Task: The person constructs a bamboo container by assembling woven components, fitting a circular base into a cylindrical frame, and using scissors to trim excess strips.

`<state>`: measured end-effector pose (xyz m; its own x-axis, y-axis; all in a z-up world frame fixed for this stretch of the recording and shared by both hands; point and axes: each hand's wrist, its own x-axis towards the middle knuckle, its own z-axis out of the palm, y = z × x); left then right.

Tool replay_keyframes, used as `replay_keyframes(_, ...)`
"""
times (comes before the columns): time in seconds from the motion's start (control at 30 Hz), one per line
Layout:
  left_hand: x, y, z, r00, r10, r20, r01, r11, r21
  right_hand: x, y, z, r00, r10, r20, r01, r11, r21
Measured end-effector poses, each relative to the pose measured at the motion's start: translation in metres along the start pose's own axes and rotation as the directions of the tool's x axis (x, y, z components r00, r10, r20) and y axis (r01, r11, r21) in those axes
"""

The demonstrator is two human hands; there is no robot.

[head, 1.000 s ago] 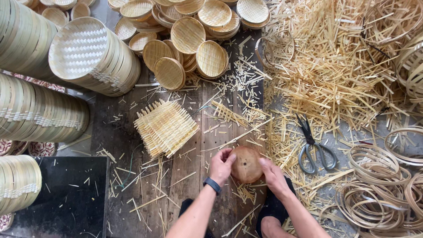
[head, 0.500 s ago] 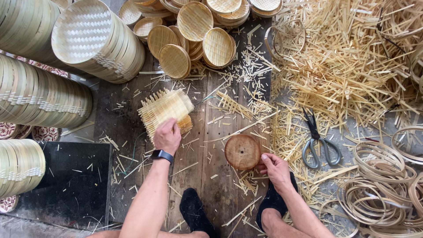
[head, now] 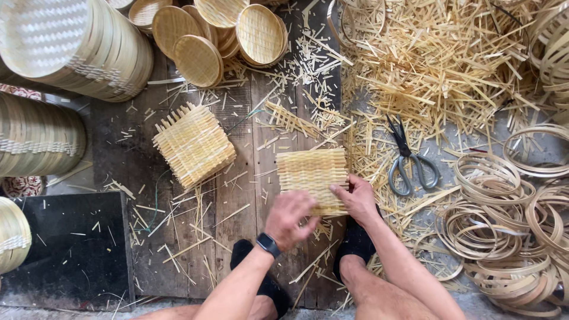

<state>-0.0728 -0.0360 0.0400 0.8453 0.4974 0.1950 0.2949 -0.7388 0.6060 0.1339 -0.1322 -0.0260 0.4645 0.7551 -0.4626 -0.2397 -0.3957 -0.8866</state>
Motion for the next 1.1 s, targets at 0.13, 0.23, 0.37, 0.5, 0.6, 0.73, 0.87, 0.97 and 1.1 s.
replay_keyframes(0.13, 0.011, -0.046, 0.019, 0.631, -0.77, -0.092, 0.683, 0.608, -0.404, 0.003, 0.007, 0.004, 0.994, 0.079, -0.077, -0.079, 0.997, 0.007)
replay_keyframes(0.23, 0.007, -0.088, 0.032, 0.506, -0.825, 0.251, 0.684, 0.206, -0.7, 0.005, 0.008, 0.006, 0.992, 0.062, -0.112, -0.069, 0.996, -0.06)
replay_keyframes(0.37, -0.009, -0.108, 0.045, 0.487, -0.83, 0.273, 0.685, 0.169, -0.709, 0.005, 0.015, 0.011, 0.991, 0.072, -0.116, -0.081, 0.994, -0.079)
replay_keyframes(0.5, -0.01, -0.105, 0.041, 0.508, -0.811, 0.29, 0.691, 0.184, -0.699, 0.008, 0.032, 0.003, 0.988, 0.071, -0.137, -0.077, 0.996, -0.044)
replay_keyframes(0.6, -0.004, -0.097, 0.033, 0.427, -0.866, 0.26, 0.773, 0.201, -0.601, 0.017, 0.029, -0.047, 0.955, -0.12, -0.271, 0.079, 0.984, -0.158)
replay_keyframes(0.73, -0.004, -0.095, 0.021, 0.401, -0.903, 0.151, 0.743, 0.225, -0.63, 0.022, -0.003, -0.19, 0.689, -0.298, -0.66, -0.009, 0.908, -0.419)
replay_keyframes(0.87, -0.008, -0.102, 0.008, 0.349, -0.936, 0.055, 0.704, 0.223, -0.674, 0.004, -0.026, -0.287, 0.919, -0.245, -0.308, -0.249, 0.245, -0.937)
replay_keyframes(0.97, -0.007, -0.11, 0.005, 0.336, -0.942, 0.01, 0.679, 0.234, -0.696, -0.006, -0.024, -0.295, 0.961, 0.068, -0.269, -0.277, 0.209, -0.938)
replay_keyframes(1.1, -0.011, -0.116, -0.001, 0.373, -0.923, -0.093, 0.592, 0.314, -0.742, -0.019, -0.017, -0.282, 0.938, -0.214, -0.274, -0.149, 0.465, -0.873)
